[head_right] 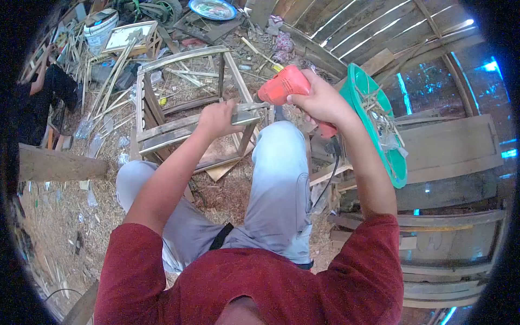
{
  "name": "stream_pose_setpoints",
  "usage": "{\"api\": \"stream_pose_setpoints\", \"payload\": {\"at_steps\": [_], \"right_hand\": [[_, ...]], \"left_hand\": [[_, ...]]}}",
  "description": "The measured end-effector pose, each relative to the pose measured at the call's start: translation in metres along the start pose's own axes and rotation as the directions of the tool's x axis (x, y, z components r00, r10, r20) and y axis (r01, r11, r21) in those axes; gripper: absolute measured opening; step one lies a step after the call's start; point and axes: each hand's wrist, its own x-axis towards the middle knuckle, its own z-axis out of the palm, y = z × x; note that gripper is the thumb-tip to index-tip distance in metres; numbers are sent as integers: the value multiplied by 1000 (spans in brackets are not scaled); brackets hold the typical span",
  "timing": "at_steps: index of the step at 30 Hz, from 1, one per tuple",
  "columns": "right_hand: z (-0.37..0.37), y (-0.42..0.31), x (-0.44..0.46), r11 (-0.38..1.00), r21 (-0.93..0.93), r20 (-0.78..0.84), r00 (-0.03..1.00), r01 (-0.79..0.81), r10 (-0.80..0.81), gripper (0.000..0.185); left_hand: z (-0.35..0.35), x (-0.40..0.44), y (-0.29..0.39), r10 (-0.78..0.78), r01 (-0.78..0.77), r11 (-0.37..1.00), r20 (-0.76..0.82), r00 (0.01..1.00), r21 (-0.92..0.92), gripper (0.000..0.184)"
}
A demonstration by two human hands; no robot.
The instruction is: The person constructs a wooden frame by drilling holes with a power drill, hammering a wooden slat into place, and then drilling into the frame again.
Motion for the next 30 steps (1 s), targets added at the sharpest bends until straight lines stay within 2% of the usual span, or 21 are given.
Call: {"api": "stream_pose_setpoints", "payload": {"at_steps": [9, 12, 22, 27, 30], "right_hand": [[0, 0, 5, 1000, 3, 12, 1000, 6, -6, 66], [2, -4, 3, 1000, -6, -5, 1000, 26, -27, 53], [3, -8, 7, 998, -66, 10, 1000, 17, -16, 54], [4, -12, 7, 999, -51, 5, 1000, -5, 6, 60], [1, -11, 9, 994, -111, 21, 1000, -2, 4, 60]], "left_hand": [[-6, 0, 3, -11, 11, 1000, 40, 999, 14, 79], [-6, 0, 2, 0, 0, 1000, 27, 1000, 10, 79], [-9, 3, 2, -21, 20, 1000, 97, 995, 17, 83], [8, 9, -5, 8, -9, 1000, 36, 999, 19, 73], [11, 11, -4, 5, -5, 1000, 22, 1000, -2, 67]]}}
